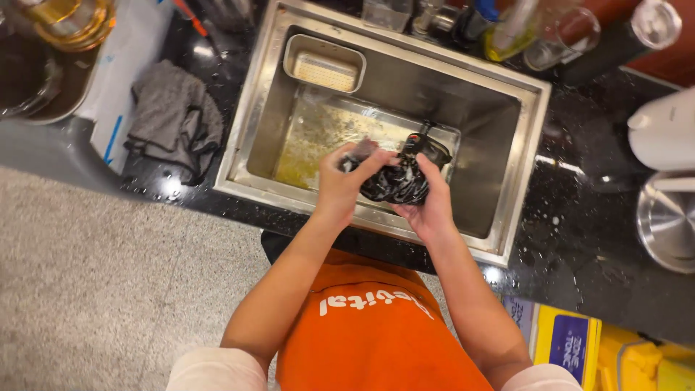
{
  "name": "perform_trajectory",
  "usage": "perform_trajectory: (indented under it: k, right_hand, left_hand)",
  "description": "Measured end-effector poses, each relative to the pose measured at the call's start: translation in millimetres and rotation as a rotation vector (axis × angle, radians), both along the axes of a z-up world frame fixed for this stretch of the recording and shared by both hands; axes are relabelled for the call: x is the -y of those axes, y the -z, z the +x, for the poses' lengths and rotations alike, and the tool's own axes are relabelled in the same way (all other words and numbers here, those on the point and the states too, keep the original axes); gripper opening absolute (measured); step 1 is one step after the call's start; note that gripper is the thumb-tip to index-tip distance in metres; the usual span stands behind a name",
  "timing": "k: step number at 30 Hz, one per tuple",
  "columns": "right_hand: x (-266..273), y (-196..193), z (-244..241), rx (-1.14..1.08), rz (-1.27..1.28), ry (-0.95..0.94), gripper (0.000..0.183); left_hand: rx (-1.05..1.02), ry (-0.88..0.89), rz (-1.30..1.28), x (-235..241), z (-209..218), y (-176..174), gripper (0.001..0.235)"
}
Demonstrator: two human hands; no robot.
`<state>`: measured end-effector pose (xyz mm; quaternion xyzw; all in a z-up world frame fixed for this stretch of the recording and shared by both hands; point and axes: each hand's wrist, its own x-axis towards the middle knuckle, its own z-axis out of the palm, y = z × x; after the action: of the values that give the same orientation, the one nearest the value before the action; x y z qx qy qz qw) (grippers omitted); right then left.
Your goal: Washing and scrubbing the black components of a blender or juicer in a kitchen sink.
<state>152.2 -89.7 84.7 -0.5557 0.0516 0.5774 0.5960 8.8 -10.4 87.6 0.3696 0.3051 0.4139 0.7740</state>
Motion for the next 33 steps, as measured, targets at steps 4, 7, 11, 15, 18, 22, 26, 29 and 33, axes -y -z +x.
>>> perform_trajectory:
  k: [4,7,11,15,18,22,26,29,33]
  right_hand:
    - [-11.4,32.6,-21.4,0.172,0.253,-0.193,0.028]
    - [-25.9,42.9,-40.8,0.375,0.276,-0.349,0.023]
    - [-56.0,59.5,-76.2,0.169,0.167,-0.326,0.024]
    - [-65.4,64.1,-79.5,0.292,0.156,-0.36,0.023]
    - [-62.5,78.1,-68.6,0.397,0.214,-0.267,0.032]
    - [-35.4,40.3,-44.7,1.164,0.36,-0.181,0.063]
    - [-4.9,9.4,-11.6,1.378,0.37,-0.084,0.086]
    - [19.0,3.9,9.4,1.49,0.312,0.007,0.081]
    - [45.0,-18.4,20.2,1.712,0.258,0.087,0.072]
  left_hand:
    - [-0.001,-0.263,-0.078,-12.1,-54.4,16.7,0.016]
    - [-0.128,-0.531,-0.004,-6.6,-99.0,31.6,0.021]
    - [-0.925,-0.659,0.724,14.0,-152.8,61.2,0.017]
    - [-1.268,-0.408,1.034,45.7,-153.9,79.9,0.037]
    - [-1.276,-0.393,1.016,44.3,-148.2,66.7,0.04]
    - [-1.219,-0.44,0.984,31.1,-120.5,50.8,0.034]
    - [-0.929,-0.249,0.858,8.5,-64.7,37.2,0.027]
    - [-0.761,-0.045,0.874,-3.9,-21.7,25.2,0.023]
    - [-0.596,0.157,0.94,-7.7,24.7,20.3,0.019]
